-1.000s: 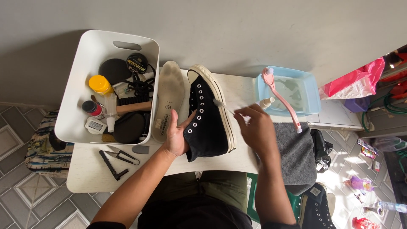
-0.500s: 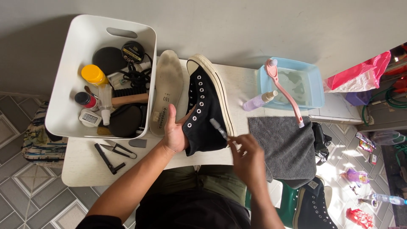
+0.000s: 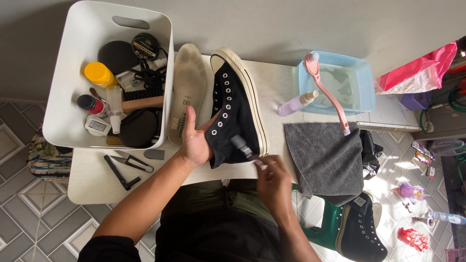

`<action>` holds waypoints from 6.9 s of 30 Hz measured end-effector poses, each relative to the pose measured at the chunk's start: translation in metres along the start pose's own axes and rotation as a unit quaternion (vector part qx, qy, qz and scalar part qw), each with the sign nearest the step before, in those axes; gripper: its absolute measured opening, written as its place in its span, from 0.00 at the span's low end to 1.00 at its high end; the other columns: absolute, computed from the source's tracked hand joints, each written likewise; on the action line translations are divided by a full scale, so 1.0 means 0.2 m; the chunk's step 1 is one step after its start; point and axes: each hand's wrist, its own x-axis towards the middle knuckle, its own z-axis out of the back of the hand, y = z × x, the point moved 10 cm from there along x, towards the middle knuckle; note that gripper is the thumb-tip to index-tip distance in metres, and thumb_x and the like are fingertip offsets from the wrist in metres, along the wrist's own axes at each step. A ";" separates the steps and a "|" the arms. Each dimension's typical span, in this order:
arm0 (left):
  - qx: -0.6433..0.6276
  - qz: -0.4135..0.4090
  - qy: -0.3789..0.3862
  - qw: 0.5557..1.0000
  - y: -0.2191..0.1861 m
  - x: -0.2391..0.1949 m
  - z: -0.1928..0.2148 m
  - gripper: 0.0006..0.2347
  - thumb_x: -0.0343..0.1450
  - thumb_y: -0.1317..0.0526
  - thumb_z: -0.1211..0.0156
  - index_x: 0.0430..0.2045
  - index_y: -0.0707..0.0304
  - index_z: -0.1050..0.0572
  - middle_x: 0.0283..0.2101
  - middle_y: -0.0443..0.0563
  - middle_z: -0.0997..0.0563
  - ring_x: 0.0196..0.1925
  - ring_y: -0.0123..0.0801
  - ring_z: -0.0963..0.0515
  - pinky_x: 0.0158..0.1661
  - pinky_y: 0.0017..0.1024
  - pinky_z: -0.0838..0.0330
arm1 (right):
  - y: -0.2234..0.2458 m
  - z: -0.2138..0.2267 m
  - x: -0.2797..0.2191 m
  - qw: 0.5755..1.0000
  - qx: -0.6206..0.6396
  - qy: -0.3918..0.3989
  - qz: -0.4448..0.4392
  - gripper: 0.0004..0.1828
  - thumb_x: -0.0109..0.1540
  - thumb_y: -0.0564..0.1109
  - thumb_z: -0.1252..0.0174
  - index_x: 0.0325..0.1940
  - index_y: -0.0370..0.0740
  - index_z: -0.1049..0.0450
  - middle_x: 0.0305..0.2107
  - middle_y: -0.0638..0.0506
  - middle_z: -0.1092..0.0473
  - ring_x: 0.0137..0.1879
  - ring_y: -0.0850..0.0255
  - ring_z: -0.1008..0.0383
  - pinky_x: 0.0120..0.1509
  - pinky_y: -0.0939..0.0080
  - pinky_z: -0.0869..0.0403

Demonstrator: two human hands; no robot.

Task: The person scrubs a black high-top sneaker with a small brush, repeatedly dipping the brush into a water container. They clean the upper, sides, and heel areas of the shoe while holding it with the other hand.

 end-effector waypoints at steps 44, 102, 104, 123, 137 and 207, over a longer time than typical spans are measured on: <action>-0.069 -0.008 -0.043 0.997 0.20 0.01 -0.11 0.39 0.68 0.32 0.55 0.65 0.67 0.36 0.67 0.64 0.33 0.70 0.50 0.36 0.70 0.50 0.47 | 0.06 0.07 -0.09 0.993 0.066 -0.067 0.076 0.11 0.60 0.34 0.37 0.31 0.43 0.33 0.29 0.50 0.32 0.31 0.64 0.32 0.31 0.67 0.38; -0.009 -0.088 -0.080 0.993 0.23 0.02 -0.05 0.31 0.73 0.39 0.61 0.63 0.66 0.33 0.66 0.67 0.30 0.67 0.54 0.31 0.67 0.53 0.43 | -0.12 0.94 0.22 0.952 -0.103 -0.259 0.129 0.06 0.65 0.28 0.45 0.45 0.30 0.26 0.34 0.41 0.33 0.29 0.58 0.36 0.28 0.62 0.37; 0.026 -0.096 -0.080 0.992 0.24 0.01 0.00 0.29 0.73 0.44 0.60 0.63 0.67 0.34 0.66 0.67 0.31 0.67 0.53 0.32 0.67 0.53 0.44 | -0.15 1.05 0.44 0.954 -0.155 -0.246 0.073 0.09 0.65 0.28 0.45 0.48 0.30 0.24 0.35 0.40 0.32 0.32 0.55 0.33 0.33 0.61 0.33; 0.591 0.053 0.056 0.803 0.40 0.02 0.31 0.19 0.74 0.61 0.45 0.58 0.72 0.28 0.60 0.66 0.24 0.63 0.45 0.29 0.63 0.48 0.40 | -0.43 1.20 0.72 0.928 -0.302 -0.215 -0.024 0.09 0.68 0.35 0.42 0.50 0.31 0.20 0.38 0.36 0.29 0.44 0.44 0.25 0.42 0.51 0.24; 0.329 -0.048 -0.097 0.938 0.25 0.06 0.01 0.14 0.75 0.62 0.50 0.49 0.76 0.25 0.46 0.60 0.23 0.52 0.33 0.28 0.59 0.39 0.33 | -0.12 0.92 0.11 0.962 -0.080 -0.243 0.098 0.09 0.68 0.28 0.46 0.50 0.28 0.22 0.34 0.41 0.30 0.25 0.65 0.40 0.26 0.68 0.41; -0.070 -0.221 -0.021 0.973 -0.03 -0.06 -0.50 0.22 0.76 0.53 0.62 0.60 0.70 0.31 0.61 0.68 0.26 0.65 0.56 0.29 0.67 0.57 0.43 | 0.53 0.29 0.03 0.952 0.098 -0.104 0.270 0.09 0.53 0.29 0.34 0.28 0.41 0.18 0.23 0.49 0.27 0.22 0.61 0.31 0.14 0.69 0.38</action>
